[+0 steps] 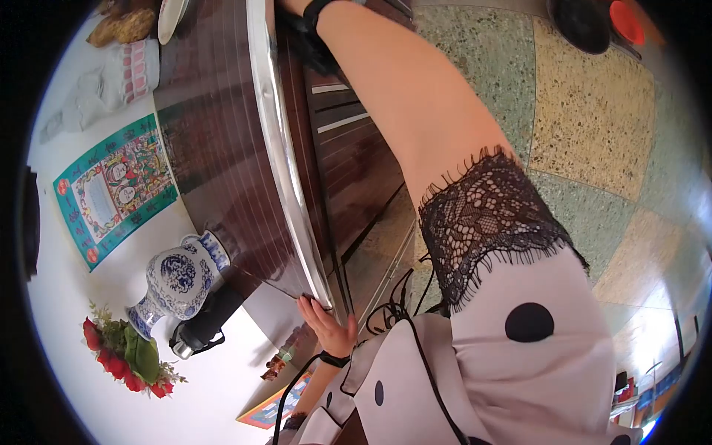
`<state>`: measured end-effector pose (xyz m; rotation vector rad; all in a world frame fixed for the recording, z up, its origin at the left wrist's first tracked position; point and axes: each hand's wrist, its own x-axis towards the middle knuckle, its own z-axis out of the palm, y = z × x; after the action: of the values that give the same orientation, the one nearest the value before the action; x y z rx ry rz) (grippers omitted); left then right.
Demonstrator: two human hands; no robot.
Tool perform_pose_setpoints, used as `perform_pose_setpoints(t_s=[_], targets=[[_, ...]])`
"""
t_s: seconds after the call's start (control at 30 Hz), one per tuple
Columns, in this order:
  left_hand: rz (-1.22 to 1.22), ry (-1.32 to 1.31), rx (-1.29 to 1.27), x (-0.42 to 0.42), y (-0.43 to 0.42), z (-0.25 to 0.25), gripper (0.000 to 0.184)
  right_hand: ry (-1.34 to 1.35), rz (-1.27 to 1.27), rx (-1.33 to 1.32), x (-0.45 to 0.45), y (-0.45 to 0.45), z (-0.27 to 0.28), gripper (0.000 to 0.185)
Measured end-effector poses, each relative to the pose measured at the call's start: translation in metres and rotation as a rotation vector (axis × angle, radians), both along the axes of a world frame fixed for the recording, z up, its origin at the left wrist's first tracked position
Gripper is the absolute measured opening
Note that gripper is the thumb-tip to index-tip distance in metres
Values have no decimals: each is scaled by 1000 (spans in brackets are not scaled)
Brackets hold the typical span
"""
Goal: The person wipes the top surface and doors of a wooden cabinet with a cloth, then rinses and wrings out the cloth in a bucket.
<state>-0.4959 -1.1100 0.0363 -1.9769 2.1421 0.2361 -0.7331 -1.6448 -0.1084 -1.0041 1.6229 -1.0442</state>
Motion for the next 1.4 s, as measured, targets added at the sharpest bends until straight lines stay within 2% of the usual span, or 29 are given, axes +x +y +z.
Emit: perform_pose_setpoints(t_s=[0.07, 0.1, 0.13, 0.17, 0.2, 0.33, 0.37, 0.47, 0.57, 0.6, 0.67, 0.73, 0.8, 0.87, 0.9, 0.97, 1.07, 1.13, 1.2, 1.27, 1.3, 1.37, 1.4], targets=[[-36, -1, -45, 0, -1, -4, 89, 79, -117, -33, 19, 23, -7, 32], [-42, -2, -44, -1, 0, -4, 89, 179, -82, -200, 30, 36, -24, 35], [-41, -11, -50, -1, 1, -4, 88, 83, -147, -176, 41, 61, -22, 36], [-41, -19, -58, -2, 0, -4, 87, 93, -15, -211, 42, 90, -24, 33], [-50, -16, -60, -2, 0, -5, 87, 107, -63, -278, 55, 120, -27, 31], [-49, -21, -95, -7, 1, -3, 84, -137, 114, -132, 84, 265, 1, 39], [-37, -28, -102, -9, 1, -4, 83, -136, 51, -212, 102, 304, -2, 32], [-63, -2, -143, -6, 5, -6, 80, -181, 193, -185, 141, 428, -2, 39], [-90, 7, -200, -6, 8, -5, 75, -244, 584, -206, 161, 533, -22, 48], [-89, 25, -210, -2, 11, -5, 74, -241, 601, -216, 157, 554, -29, 48], [-74, 122, -257, 10, 17, -8, 73, -255, 866, -96, 139, 574, -44, 43], [-43, 400, -316, 23, 18, -7, 72, -600, 848, 307, 83, 570, -4, 38], [22, 562, -383, 29, 25, 4, 69, -1054, 496, 499, 49, 582, 7, 37], [29, 638, -469, 27, 39, 22, 65, -1486, 340, 624, 20, 587, 11, 35], [58, 696, -471, 23, 50, 30, 64, -1463, 353, 631, 8, 593, 17, 35], [93, 764, -490, 16, 66, 42, 63, -1648, 268, 515, -11, 595, 39, 38], [101, 872, -432, 6, 90, 47, 63, -1739, 332, 448, -22, 599, 54, 42], [113, 1079, -226, -7, 101, 45, 63, -1732, 324, 479, -24, 600, 63, 44], [166, 1120, -132, -19, 105, 34, 64, -1770, 335, 493, -25, 602, 67, 44], [147, 1269, 183, -35, 103, 15, 72, -1777, 330, 527, -28, 604, 65, 43], [172, 1273, 183, -43, 105, 2, 72, -1787, 320, 539, -30, 605, 61, 42], [278, 1502, 437, -60, 110, -33, 71, -1728, 310, 599, -40, 604, 38, 40], [297, 1507, 447, -64, 110, -48, 71, -1672, 293, 631, -46, 606, 23, 39]])
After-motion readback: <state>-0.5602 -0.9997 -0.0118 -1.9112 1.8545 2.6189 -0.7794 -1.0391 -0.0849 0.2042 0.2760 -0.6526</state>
